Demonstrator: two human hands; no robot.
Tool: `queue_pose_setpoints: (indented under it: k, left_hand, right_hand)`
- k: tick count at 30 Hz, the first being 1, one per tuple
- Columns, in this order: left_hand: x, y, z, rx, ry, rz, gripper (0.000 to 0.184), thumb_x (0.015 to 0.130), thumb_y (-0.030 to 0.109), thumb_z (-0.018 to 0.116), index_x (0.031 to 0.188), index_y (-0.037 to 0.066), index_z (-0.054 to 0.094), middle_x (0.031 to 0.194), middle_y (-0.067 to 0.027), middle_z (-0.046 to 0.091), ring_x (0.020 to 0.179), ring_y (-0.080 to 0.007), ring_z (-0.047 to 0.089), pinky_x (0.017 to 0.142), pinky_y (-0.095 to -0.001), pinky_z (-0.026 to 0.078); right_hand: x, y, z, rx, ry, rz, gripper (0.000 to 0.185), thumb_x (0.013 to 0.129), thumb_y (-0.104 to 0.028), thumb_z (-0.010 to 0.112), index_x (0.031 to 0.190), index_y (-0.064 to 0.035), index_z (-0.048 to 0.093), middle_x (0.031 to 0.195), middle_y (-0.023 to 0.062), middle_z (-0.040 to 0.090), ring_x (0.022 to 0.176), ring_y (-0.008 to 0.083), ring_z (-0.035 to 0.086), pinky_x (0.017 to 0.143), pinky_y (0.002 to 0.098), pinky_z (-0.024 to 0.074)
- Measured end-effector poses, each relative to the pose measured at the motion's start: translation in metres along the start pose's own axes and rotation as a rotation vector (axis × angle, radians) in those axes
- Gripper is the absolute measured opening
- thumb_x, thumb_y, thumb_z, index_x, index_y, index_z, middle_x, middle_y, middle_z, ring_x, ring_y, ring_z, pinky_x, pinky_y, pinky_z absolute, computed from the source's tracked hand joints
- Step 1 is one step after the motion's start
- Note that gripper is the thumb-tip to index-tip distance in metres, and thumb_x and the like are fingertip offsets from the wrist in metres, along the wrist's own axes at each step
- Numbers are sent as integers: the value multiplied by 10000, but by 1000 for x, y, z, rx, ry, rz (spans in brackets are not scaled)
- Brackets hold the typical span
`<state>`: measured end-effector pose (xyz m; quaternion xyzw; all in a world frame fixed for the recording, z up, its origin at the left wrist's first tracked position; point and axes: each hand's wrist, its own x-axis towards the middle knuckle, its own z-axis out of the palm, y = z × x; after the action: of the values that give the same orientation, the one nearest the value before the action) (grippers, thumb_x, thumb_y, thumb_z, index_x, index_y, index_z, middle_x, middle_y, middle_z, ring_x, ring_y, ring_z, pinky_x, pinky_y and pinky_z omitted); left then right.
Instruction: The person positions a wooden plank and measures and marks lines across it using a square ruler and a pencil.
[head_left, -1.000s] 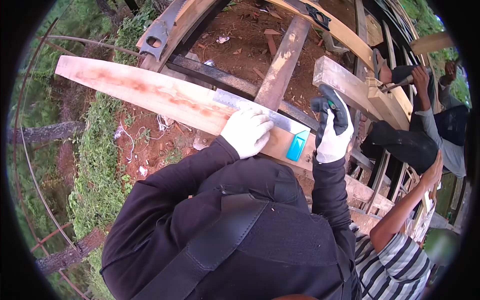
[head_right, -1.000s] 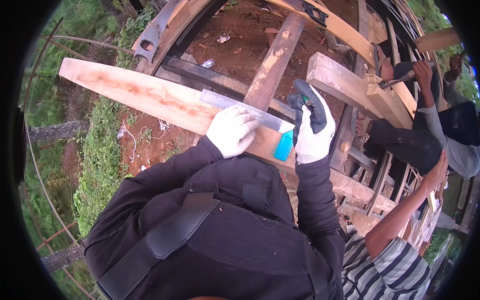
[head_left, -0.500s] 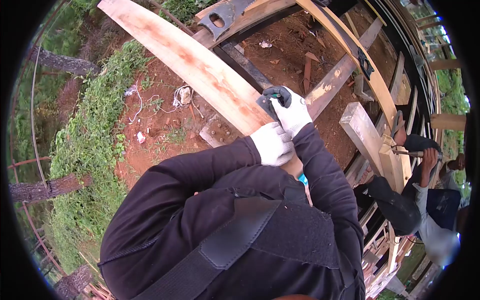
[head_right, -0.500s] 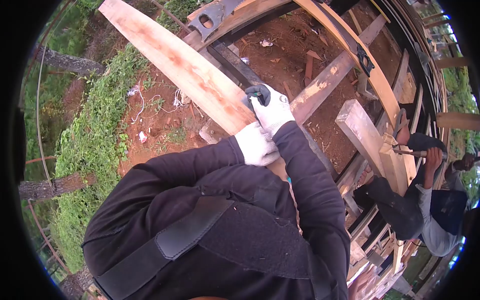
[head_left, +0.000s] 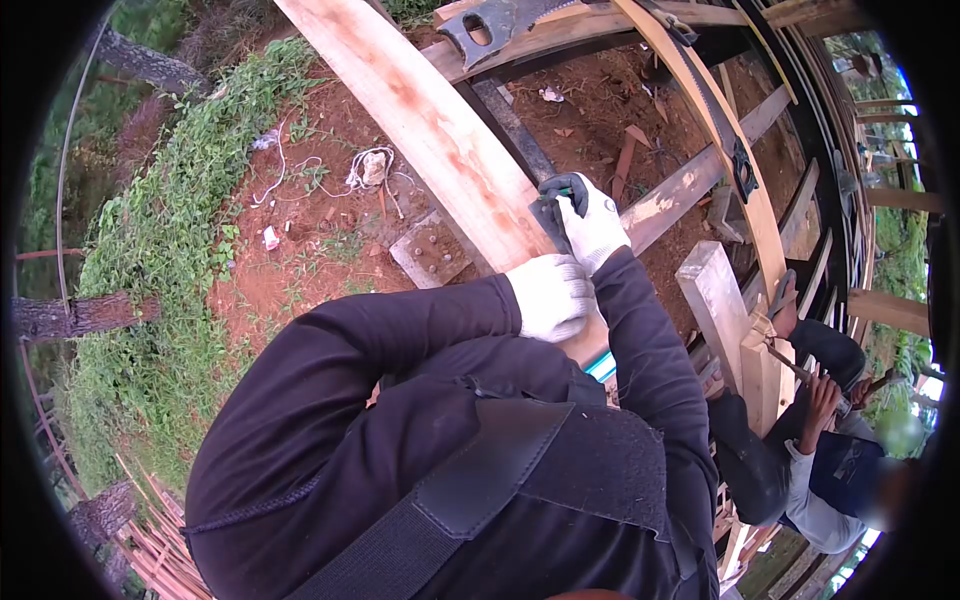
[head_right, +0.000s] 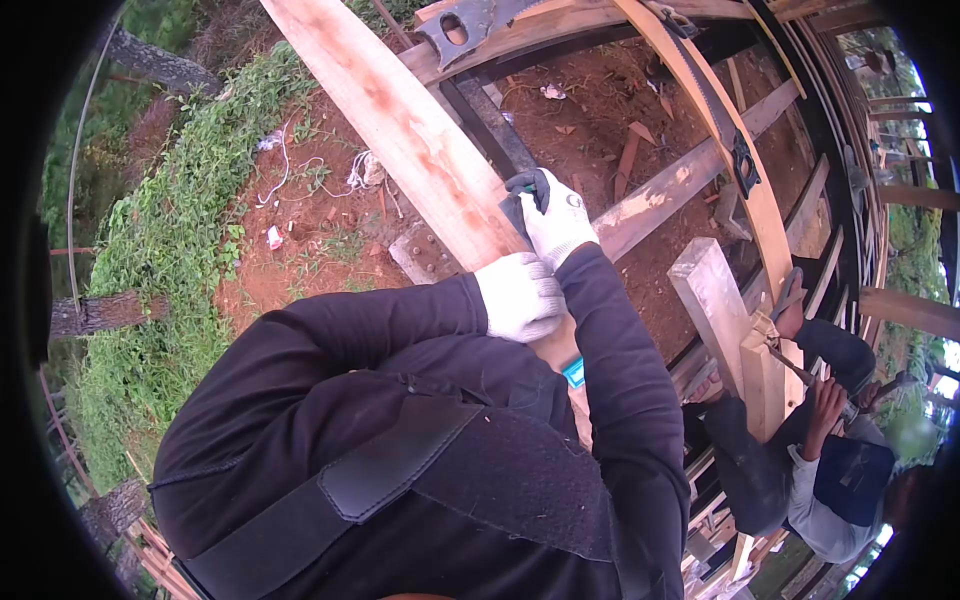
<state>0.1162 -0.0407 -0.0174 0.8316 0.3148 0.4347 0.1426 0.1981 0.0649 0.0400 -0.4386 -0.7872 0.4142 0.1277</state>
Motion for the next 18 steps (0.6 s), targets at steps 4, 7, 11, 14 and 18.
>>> queue_pose_setpoints:
  k: [4, 7, 11, 14, 18]
  left_hand:
    - [-1, 0, 1, 3, 9, -2, 161, 800, 259, 676, 831, 106, 717, 764, -70, 657, 743, -297, 642, 686, -432, 522]
    - [-4, 0, 1, 18, -7, -11, 166, 800, 263, 680, 854, 111, 721, 780, -68, 666, 748, -292, 645, 687, -431, 521]
    - [-2, -2, 4, -1, 30, 21, 208, 775, 230, 706, 926, 88, 721, 913, -94, 695, 865, -306, 668, 785, -434, 545]
    - [-2, -3, 4, -21, 101, 63, 247, 757, 207, 725, 959, 65, 716, 1003, -111, 705, 974, -319, 678, 879, -441, 551]
    - [5, 1, -5, -31, -69, -9, 249, 753, 169, 723, 966, 43, 702, 1022, -110, 706, 1027, -317, 674, 929, -438, 538]
  right_hand:
    - [2, -11, -1, -90, -37, 17, 176, 979, -83, 545, 1103, -40, 662, 994, 138, 727, 925, 247, 709, 853, 357, 547]
    - [5, -10, 0, -151, -28, -25, 157, 971, -132, 568, 1075, -65, 666, 990, 164, 725, 930, 328, 709, 840, 405, 544]
    - [16, 6, -3, -340, 155, -90, 139, 959, -139, 584, 1051, -65, 657, 953, 168, 726, 900, 346, 707, 808, 422, 544]
    - [-7, 5, -28, 306, 317, -84, 164, 1011, -129, 601, 1132, -38, 664, 922, 74, 710, 801, 155, 667, 741, 305, 538]
    - [-91, 21, -67, 572, 590, -148, 305, 1047, -142, 577, 1318, -17, 640, 961, 47, 697, 822, 109, 644, 788, 269, 532]
